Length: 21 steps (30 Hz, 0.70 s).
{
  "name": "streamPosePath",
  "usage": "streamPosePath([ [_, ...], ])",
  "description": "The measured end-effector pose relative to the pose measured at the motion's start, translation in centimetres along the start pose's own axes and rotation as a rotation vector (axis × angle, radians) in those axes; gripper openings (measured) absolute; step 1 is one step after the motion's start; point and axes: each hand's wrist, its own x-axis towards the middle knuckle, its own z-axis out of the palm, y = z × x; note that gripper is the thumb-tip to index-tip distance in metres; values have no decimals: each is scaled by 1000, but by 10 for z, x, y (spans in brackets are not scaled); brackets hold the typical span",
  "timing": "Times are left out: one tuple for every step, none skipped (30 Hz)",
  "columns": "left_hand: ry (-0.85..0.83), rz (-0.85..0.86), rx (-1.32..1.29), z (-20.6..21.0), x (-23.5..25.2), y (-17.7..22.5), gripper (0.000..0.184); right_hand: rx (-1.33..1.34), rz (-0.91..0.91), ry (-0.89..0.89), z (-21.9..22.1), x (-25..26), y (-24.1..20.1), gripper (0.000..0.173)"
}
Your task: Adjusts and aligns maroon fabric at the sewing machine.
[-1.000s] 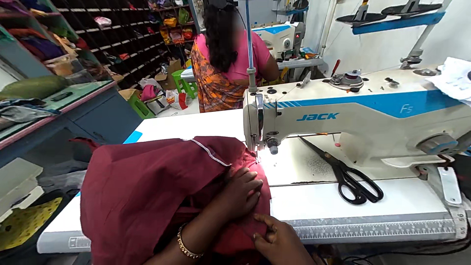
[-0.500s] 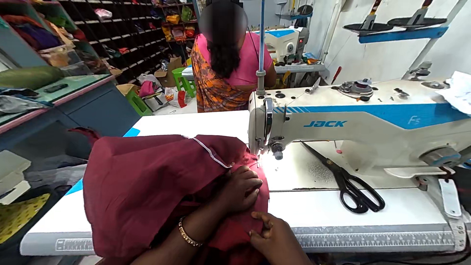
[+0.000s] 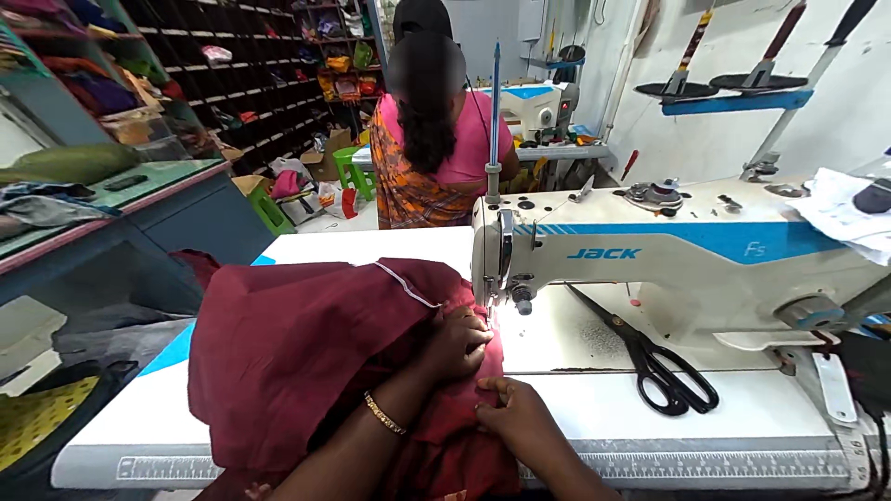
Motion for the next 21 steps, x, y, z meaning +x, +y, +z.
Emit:
streamPosePath([
  [-43,-46,16,-3,2,3,24,-11,4,3,0,0,-1,46],
  [-150,-145,33,-10,6,12,25,-28,8,3,0,0,-1,46],
  [-286,-268,61,-19,13,23,26,-49,9,0,0,0,-2,45],
  [-393,-367,93,-26,19,36,27,-74,1,0,0,-1,-2,43],
  [-474,-439,120,-32,23,49,26,-115,-16,-1,1,-4,-3,41],
  [-544,-506,130,-37,26,61,24,-175,-51,4,2,-8,-4,39],
  [-597,-571,116,-43,27,72,21,-241,-102,22,3,-13,-6,37],
  [-631,-642,76,-51,28,82,21,-293,-163,46,6,-19,-7,36],
  [-646,-716,17,-59,27,88,22,-322,-233,75,9,-23,-6,34],
  [-638,-781,-50,-66,26,90,25,-318,-305,104,14,-26,-5,32],
  [-624,-830,-107,-72,23,89,28,-291,-379,134,19,-26,-2,29],
  [-594,-870,-159,-76,20,87,32,-253,-448,160,24,-25,0,28],
  [-571,-909,-202,-80,17,86,39,-216,-506,177,28,-23,2,26],
  [-572,-951,-231,-83,17,85,47,-185,-552,180,31,-21,3,25],
  [-601,-981,-240,-87,17,86,52,-160,-582,168,33,-19,5,23],
  [-656,-1001,-229,-91,18,87,51,-146,-591,140,34,-18,6,22],
  [-724,-1002,-203,-93,19,87,46,-135,-574,89,33,-20,7,23],
  [-786,-984,-160,-95,20,87,38,-132,-544,43,32,-21,8,24],
  [-824,-963,-96,-96,20,88,29,-144,-513,24,33,-22,10,24],
  [-833,-949,-23,-98,20,90,24,-174,-468,9,32,-23,12,24],
  [-821,-944,63,-100,21,94,22,-220,-408,-8,32,-23,13,29],
])
